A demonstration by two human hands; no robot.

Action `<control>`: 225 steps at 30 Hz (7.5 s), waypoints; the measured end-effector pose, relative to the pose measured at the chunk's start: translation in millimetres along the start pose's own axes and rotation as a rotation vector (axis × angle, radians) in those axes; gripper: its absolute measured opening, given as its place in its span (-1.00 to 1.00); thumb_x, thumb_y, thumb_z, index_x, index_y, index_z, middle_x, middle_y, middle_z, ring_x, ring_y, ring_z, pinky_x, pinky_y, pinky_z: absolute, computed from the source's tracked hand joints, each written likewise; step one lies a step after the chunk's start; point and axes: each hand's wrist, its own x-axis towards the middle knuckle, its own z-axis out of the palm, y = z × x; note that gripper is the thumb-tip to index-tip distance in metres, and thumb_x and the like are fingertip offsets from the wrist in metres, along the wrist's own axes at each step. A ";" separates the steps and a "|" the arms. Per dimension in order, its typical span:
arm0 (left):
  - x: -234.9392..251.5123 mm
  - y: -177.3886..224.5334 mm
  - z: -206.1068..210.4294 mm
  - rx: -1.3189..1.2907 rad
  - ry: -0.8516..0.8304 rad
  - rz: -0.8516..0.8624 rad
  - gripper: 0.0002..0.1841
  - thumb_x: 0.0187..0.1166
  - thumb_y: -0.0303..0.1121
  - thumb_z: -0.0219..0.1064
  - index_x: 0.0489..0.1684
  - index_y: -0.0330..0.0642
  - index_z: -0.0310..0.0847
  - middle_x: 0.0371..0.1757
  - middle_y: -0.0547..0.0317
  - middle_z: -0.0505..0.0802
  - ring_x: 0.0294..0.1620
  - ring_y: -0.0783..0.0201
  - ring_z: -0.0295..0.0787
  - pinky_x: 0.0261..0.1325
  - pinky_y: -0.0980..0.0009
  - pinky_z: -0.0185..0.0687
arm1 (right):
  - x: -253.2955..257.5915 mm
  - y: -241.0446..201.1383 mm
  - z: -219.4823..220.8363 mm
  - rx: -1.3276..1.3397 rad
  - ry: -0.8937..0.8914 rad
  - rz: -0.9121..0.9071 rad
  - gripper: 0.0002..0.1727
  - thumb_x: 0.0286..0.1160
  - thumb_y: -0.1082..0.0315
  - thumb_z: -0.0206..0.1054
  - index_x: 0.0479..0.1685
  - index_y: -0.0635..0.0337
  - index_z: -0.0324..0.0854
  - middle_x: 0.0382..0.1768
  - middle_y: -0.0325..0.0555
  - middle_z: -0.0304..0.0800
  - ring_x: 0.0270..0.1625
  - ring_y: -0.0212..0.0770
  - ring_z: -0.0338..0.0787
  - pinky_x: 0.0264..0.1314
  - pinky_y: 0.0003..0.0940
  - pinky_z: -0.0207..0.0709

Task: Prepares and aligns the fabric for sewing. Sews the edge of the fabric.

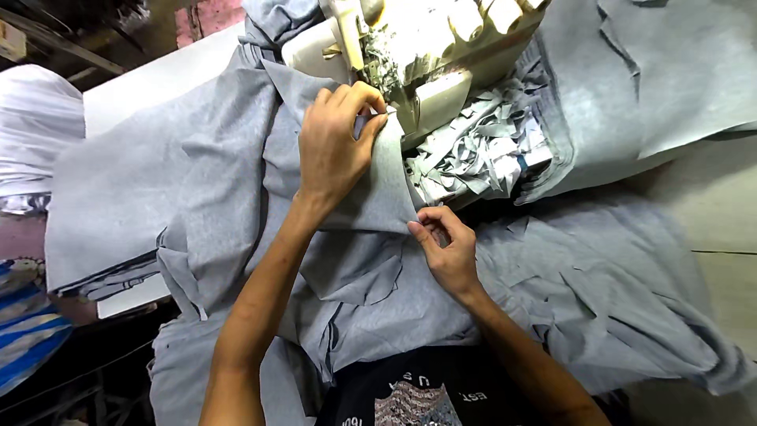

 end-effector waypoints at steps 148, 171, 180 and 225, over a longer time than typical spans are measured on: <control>-125.0 -3.1 -19.2 -0.345 0.334 -0.684 -0.85 0.71 -0.25 0.31 -0.05 -0.11 0.69 -0.45 0.43 0.73 -0.52 0.60 0.59 -0.41 0.60 0.53 | 68.2 -13.5 -16.4 -0.219 -0.150 -0.155 -0.79 0.49 0.19 0.50 -0.39 0.12 0.74 -0.28 -0.22 0.77 -0.18 -0.35 0.74 -0.08 -0.35 0.60; -85.2 49.7 39.9 0.216 0.020 -0.115 -0.36 0.87 -0.03 -0.20 0.85 -0.16 0.18 0.87 0.06 0.29 0.93 0.07 -0.05 0.91 -0.10 -0.30 | 86.4 -9.9 -48.1 0.093 -0.184 -0.041 -0.81 0.44 0.41 0.50 -0.02 0.20 0.78 -0.16 -0.24 0.88 -0.28 -0.44 0.80 -0.19 -0.54 0.74; -87.2 38.8 37.4 0.190 0.077 -0.152 -0.36 0.88 -0.02 -0.23 0.82 -0.20 0.22 0.85 0.02 0.32 0.92 0.06 -0.02 0.91 -0.12 -0.25 | 76.0 -4.1 -36.2 0.087 -0.129 -0.011 -0.82 0.45 0.39 0.52 -0.02 0.16 0.80 -0.10 -0.24 0.91 -0.22 -0.40 0.85 -0.14 -0.49 0.78; -134.2 -44.6 -30.4 -0.010 0.030 -0.273 -0.24 0.66 0.15 0.24 0.77 -0.11 0.25 0.74 -0.01 0.43 0.76 0.04 0.29 0.76 -0.04 0.23 | 102.4 -19.5 -25.4 -0.053 -0.160 -0.032 -0.83 0.60 0.35 0.41 0.07 0.08 0.75 -0.09 -0.30 0.87 -0.11 -0.44 0.84 -0.06 -0.48 0.78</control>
